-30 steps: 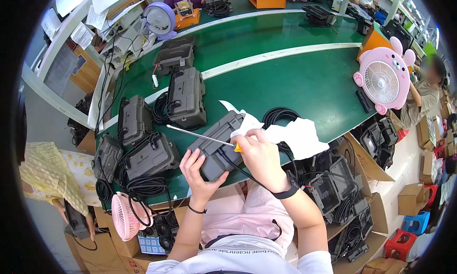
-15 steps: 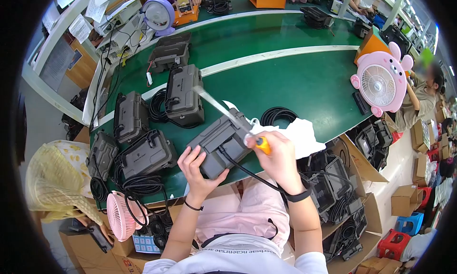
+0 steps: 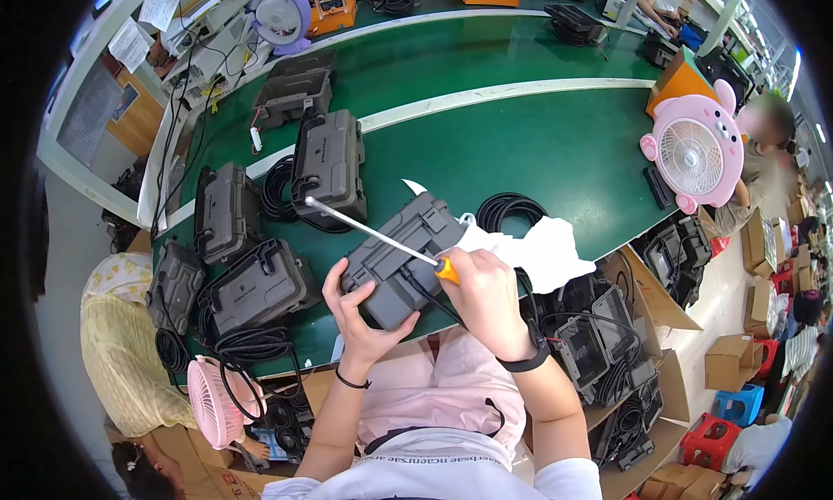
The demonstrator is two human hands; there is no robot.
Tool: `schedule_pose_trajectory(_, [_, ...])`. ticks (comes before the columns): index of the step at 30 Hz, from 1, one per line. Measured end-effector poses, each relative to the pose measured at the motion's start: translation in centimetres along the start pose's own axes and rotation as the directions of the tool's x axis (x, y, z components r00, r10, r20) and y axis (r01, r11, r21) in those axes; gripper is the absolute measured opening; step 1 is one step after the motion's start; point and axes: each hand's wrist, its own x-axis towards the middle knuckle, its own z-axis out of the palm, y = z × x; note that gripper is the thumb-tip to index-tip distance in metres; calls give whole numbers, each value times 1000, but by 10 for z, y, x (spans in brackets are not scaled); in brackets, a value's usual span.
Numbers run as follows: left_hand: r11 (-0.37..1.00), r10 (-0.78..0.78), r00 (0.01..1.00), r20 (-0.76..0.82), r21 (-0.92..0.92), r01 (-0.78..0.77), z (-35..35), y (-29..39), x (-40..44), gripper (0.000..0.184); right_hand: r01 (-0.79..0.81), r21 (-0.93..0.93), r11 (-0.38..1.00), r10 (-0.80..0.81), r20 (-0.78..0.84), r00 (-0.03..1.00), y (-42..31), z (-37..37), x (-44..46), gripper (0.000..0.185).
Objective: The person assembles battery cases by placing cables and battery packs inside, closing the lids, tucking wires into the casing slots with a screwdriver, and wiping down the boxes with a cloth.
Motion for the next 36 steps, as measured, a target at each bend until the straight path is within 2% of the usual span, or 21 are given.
schedule_pose_trajectory(4, [999,19,999,-48,38,-17,9,-1,-8,80,-59,-24,998,58,-54,997,6,15,15,23])
schedule_pose_trajectory(8, [998,-9,999,-47,68,12,10,3,-10,81,-72,3,997,71,-223,972,13,32,27,16])
schedule_pose_trajectory(11, [997,-29,999,-45,74,32,10,5,-9,80,-232,422,876,329,-173,928,21,24,28,14])
schedule_pose_trajectory(12, [997,-27,999,-42,77,31,10,5,-8,80,-268,464,844,365,-131,922,20,19,25,12])
schedule_pose_trajectory(15, [997,-17,999,-45,76,21,11,3,-10,80,-197,235,952,214,-49,976,17,20,15,13])
schedule_pose_trajectory(16, [997,-10,999,-45,71,14,11,1,-10,80,-73,-5,997,72,-87,994,11,17,16,14])
schedule_pose_trajectory(19, [998,9,999,-53,68,-5,13,0,-9,81,-54,-43,998,46,-170,984,8,21,28,16])
schedule_pose_trajectory(20, [998,4,999,-47,67,-1,13,1,-10,81,-56,-125,991,24,-239,971,19,26,33,17])
schedule_pose_trajectory(21, [998,0,999,-44,67,3,12,1,-11,81,-148,-40,988,134,-240,961,27,27,39,17])
schedule_pose_trajectory(23, [998,1,999,-45,71,2,12,0,-9,81,-256,301,919,314,-164,935,30,23,39,19])
schedule_pose_trajectory(25, [997,-8,999,-39,77,11,12,1,-10,81,-286,330,899,328,-76,942,27,19,28,22])
schedule_pose_trajectory(26, [997,-4,999,-45,75,8,12,1,-10,81,-304,344,888,335,-31,942,24,17,24,24])
schedule_pose_trajectory(29, [997,9,999,-52,72,-6,14,-1,-10,81,-95,45,994,97,-61,993,15,13,19,25])
schedule_pose_trajectory(33, [997,-6,999,-33,83,9,13,1,-9,81,-136,40,990,141,-205,968,21,21,33,26])
schedule_pose_trajectory(34, [996,-16,999,-32,90,19,13,1,-8,81,-181,72,981,191,-169,967,24,22,32,26])
schedule_pose_trajectory(36, [996,-15,1000,-26,86,17,12,2,-6,81,-164,101,981,174,-110,979,21,23,26,26])
